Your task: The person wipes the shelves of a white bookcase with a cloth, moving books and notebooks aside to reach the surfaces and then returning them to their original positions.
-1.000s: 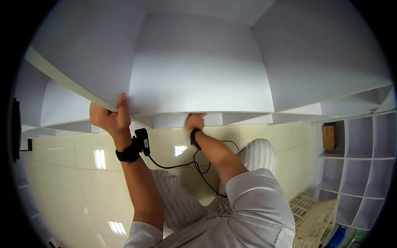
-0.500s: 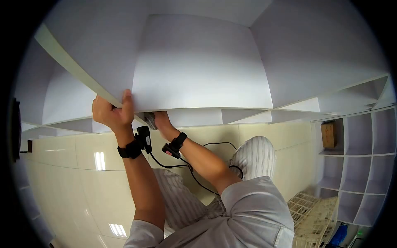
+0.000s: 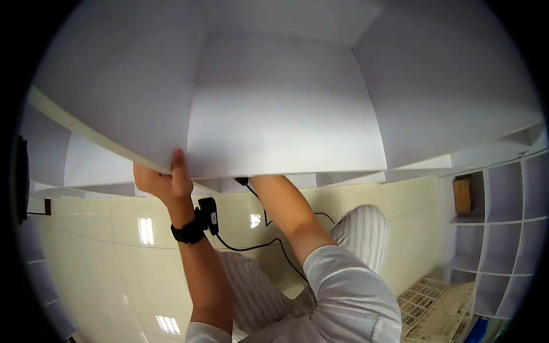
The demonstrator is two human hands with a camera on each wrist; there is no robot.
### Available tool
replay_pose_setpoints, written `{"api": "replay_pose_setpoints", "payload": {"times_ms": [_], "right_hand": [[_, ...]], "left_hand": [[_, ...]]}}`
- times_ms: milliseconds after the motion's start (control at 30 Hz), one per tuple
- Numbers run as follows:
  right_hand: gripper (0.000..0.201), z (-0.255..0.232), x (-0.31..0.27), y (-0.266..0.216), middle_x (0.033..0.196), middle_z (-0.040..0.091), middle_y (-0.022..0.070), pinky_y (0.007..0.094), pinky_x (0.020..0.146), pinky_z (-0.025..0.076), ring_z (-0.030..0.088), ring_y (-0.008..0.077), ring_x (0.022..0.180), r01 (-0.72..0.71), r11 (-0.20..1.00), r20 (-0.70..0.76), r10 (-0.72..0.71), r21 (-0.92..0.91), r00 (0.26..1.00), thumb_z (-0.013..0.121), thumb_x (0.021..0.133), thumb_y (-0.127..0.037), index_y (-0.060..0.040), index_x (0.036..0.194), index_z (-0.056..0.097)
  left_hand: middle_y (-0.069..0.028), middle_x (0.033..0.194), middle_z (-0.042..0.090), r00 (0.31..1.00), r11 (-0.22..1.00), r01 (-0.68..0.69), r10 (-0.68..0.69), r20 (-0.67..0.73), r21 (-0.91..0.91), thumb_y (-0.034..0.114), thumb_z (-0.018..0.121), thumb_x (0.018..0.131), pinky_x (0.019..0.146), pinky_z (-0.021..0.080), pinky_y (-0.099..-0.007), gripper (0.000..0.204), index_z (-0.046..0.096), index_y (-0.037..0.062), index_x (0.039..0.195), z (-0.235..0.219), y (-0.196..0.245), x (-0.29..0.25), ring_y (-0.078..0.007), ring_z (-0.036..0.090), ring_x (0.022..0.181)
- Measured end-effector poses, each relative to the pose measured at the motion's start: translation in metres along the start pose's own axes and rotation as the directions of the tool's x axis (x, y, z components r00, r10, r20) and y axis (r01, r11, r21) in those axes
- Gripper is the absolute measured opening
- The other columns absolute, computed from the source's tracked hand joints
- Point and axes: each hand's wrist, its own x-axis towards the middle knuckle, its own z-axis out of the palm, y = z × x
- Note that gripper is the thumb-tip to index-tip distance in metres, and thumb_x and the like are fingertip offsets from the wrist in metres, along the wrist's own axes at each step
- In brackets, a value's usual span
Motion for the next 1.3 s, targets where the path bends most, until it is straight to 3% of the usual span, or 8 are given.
{"api": "replay_pose_setpoints", "payload": {"times_ms": [267,567,667,800,933,1100,1167,1300], "right_hand": [[0.030,0.008,0.022,0.103,0.091,0.064,0.0067,0.0355,0.059,0.047,0.059,0.0154,0.074,-0.318,0.869,0.046,0.361,-0.379,0.931,0.051,0.098,-0.029,-0.0032,0.108,0.063],[0.029,0.020,-0.112,0.127,0.081,0.064,0.0068,0.0360,0.048,0.045,0.057,0.0149,0.062,-0.598,0.798,0.442,0.511,0.075,0.737,0.057,0.090,-0.029,-0.0032,0.098,0.068],[0.039,-0.021,-0.155,0.063,0.102,0.070,0.0094,0.0306,0.082,0.050,0.065,0.0190,0.091,-0.442,0.896,0.424,0.386,0.038,0.819,0.058,0.089,-0.028,-0.0014,0.115,0.067],[0.040,-0.075,-0.197,-0.025,0.105,0.071,0.0141,0.0364,0.084,0.050,0.066,0.0286,0.095,-0.043,0.948,0.411,0.177,-0.315,0.894,0.059,0.087,-0.027,-0.0047,0.119,0.067],[0.043,-0.128,-0.212,-0.112,0.104,0.066,0.0172,0.0398,0.084,0.050,0.063,0.0348,0.096,0.297,0.863,0.577,-0.008,-0.408,0.817,0.061,0.082,-0.024,-0.0112,0.123,0.067],[0.041,-0.166,-0.213,-0.172,0.096,0.062,0.0161,0.0356,0.078,0.049,0.062,0.0294,0.089,0.344,0.933,0.417,-0.273,-0.103,0.867,0.064,0.080,-0.014,-0.0052,0.120,0.066],[0.042,-0.152,-0.199,-0.192,0.097,0.062,0.0165,0.0384,0.077,0.049,0.062,0.0302,0.090,0.406,0.882,0.008,-0.416,-0.241,0.909,0.063,0.083,-0.019,-0.0058,0.123,0.064],[0.045,-0.087,-0.173,-0.246,0.096,0.062,0.0163,0.0438,0.078,0.052,0.065,0.0369,0.086,0.102,0.737,-0.202,-0.312,-0.668,0.928,0.061,0.088,-0.026,-0.0080,0.129,0.060]], "left_hand": [[-0.0022,0.061,0.052,0.997,0.997,-0.079,0.079,0.003,0.015,0.022,0.066,0.059,0.058,0.032,-0.0349,0.017,0.054,0.0112,0.063,0.002,0.000,-0.005,-0.0252,0.044,0.055],[-0.0055,0.068,0.059,0.996,0.989,-0.027,0.015,0.086,0.143,0.031,0.073,0.065,0.062,0.039,-0.0378,0.026,0.060,0.0098,0.073,0.000,0.003,-0.005,-0.0292,0.054,0.062],[-0.0069,0.068,0.061,0.979,0.985,0.069,-0.097,0.177,0.159,0.028,0.076,0.066,0.063,0.043,-0.0394,0.025,0.062,0.0085,0.074,0.002,0.002,-0.006,-0.0313,0.057,0.065],[-0.0089,0.065,0.063,0.940,0.982,0.150,-0.178,0.291,0.115,0.019,0.076,0.071,0.058,0.046,-0.0379,0.018,0.064,0.0060,0.072,-0.004,0.004,-0.006,-0.0303,0.060,0.062],[-0.0119,0.068,0.066,0.855,0.951,0.301,-0.300,0.422,0.067,0.022,0.075,0.074,0.060,0.046,-0.0364,0.022,0.068,0.0023,0.082,-0.008,0.009,0.001,-0.0267,0.060,0.060],[-0.0110,0.067,0.065,0.856,0.947,0.316,-0.311,0.413,0.058,0.024,0.072,0.074,0.060,0.046,-0.0366,0.021,0.068,0.0043,0.082,-0.011,0.018,0.007,-0.0284,0.061,0.060],[-0.0114,0.067,0.065,0.823,0.931,0.353,-0.355,0.444,0.090,0.024,0.071,0.075,0.060,0.046,-0.0374,0.022,0.068,0.0049,0.084,-0.012,0.019,0.007,-0.0289,0.061,0.060],[-0.0122,0.066,0.064,0.815,0.925,0.371,-0.369,0.446,0.087,0.023,0.069,0.074,0.060,0.047,-0.0391,0.021,0.069,0.0048,0.085,-0.011,0.017,0.006,-0.0309,0.060,0.059]]}}
